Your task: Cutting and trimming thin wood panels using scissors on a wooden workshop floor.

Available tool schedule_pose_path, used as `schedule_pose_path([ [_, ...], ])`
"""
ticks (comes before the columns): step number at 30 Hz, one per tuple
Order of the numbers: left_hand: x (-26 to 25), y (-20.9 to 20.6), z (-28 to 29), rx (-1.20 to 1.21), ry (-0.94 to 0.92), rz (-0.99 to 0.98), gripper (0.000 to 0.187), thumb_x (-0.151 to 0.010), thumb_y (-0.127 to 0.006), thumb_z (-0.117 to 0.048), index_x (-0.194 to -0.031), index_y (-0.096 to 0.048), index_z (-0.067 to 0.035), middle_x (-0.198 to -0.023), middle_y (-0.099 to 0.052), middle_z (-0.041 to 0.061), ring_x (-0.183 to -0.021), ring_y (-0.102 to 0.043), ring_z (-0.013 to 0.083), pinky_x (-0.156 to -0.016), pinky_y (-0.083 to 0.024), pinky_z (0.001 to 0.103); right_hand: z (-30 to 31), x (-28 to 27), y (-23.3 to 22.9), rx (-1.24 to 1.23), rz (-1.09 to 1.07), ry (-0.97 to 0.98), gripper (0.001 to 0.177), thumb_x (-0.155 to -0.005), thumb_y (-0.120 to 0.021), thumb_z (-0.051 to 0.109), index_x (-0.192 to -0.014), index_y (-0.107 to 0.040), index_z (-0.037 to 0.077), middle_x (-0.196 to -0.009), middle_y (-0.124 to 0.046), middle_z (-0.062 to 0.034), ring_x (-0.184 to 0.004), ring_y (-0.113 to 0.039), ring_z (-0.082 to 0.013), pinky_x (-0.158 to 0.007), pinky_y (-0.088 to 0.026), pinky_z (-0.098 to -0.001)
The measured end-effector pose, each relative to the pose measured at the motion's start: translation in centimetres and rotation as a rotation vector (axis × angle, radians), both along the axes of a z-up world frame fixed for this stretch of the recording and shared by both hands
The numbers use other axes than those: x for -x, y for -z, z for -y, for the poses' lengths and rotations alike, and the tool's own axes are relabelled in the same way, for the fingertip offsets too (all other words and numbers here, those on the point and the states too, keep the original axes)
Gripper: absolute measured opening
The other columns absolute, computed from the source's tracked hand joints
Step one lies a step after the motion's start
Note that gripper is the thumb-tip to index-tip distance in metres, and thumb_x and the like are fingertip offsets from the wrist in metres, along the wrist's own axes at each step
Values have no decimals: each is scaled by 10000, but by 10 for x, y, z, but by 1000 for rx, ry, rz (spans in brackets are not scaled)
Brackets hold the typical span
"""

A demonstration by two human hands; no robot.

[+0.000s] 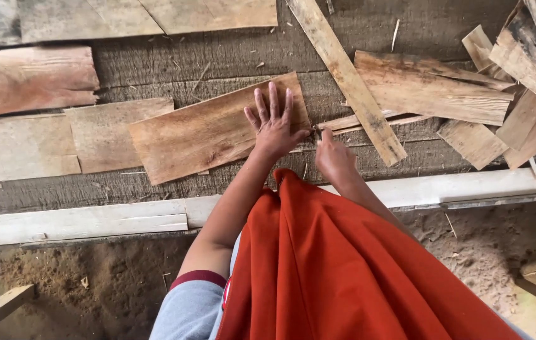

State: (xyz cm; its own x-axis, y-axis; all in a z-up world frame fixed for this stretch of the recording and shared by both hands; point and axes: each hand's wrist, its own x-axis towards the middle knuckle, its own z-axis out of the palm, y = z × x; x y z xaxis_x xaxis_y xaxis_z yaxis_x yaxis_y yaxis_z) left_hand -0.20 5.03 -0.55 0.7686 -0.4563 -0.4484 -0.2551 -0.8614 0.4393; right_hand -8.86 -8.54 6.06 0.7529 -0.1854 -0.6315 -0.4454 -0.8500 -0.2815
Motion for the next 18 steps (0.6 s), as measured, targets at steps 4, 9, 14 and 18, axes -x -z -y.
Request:
schedule_pose_path([
  [4,0,5,1,19,-14,10,1135,-860,-711,-663,-1679,-58,-228,-1691,213,162,-1492,263,509,-1120,125,781,10,-12,37,23,20,-33,256,-1078,-349,109,-1259,-479,-18,-664,-604,-107,-523,-621,-254,-473,-519,-324],
  [9,2,14,2,27,-23,28,1129,-871,-708,-658,-1680,-41,-239,-1693,224,150,-1490,284,497,-1126,147,766,8,-21,35,28,-91,-121,228,-1081,-296,161,-1225,-418,33,-806,-694,-236,-812,-747,-412,-742,-588,-584],
  [14,5,0,0,4,-26,21,1096,-894,-684,-652,-1680,-42,-239,-1692,223,149,-1497,273,489,-1139,136,760,-2,-11,8,-24,-135,-95,256,-1033,-284,99,-1199,-449,-3,-856,-698,-297,-890,-737,-458,-836,-557,-632],
  [18,2,-2,1,-6,-19,14,1095,-900,-680,-652,-1678,-22,-249,-1690,229,147,-1496,283,484,-1143,133,758,-7,-7,-11,-72,-186,-43,362,-1039,-266,132,-1320,-414,-42,-1002,-700,-363,-1056,-687,-532,-938,-486,-672],
])
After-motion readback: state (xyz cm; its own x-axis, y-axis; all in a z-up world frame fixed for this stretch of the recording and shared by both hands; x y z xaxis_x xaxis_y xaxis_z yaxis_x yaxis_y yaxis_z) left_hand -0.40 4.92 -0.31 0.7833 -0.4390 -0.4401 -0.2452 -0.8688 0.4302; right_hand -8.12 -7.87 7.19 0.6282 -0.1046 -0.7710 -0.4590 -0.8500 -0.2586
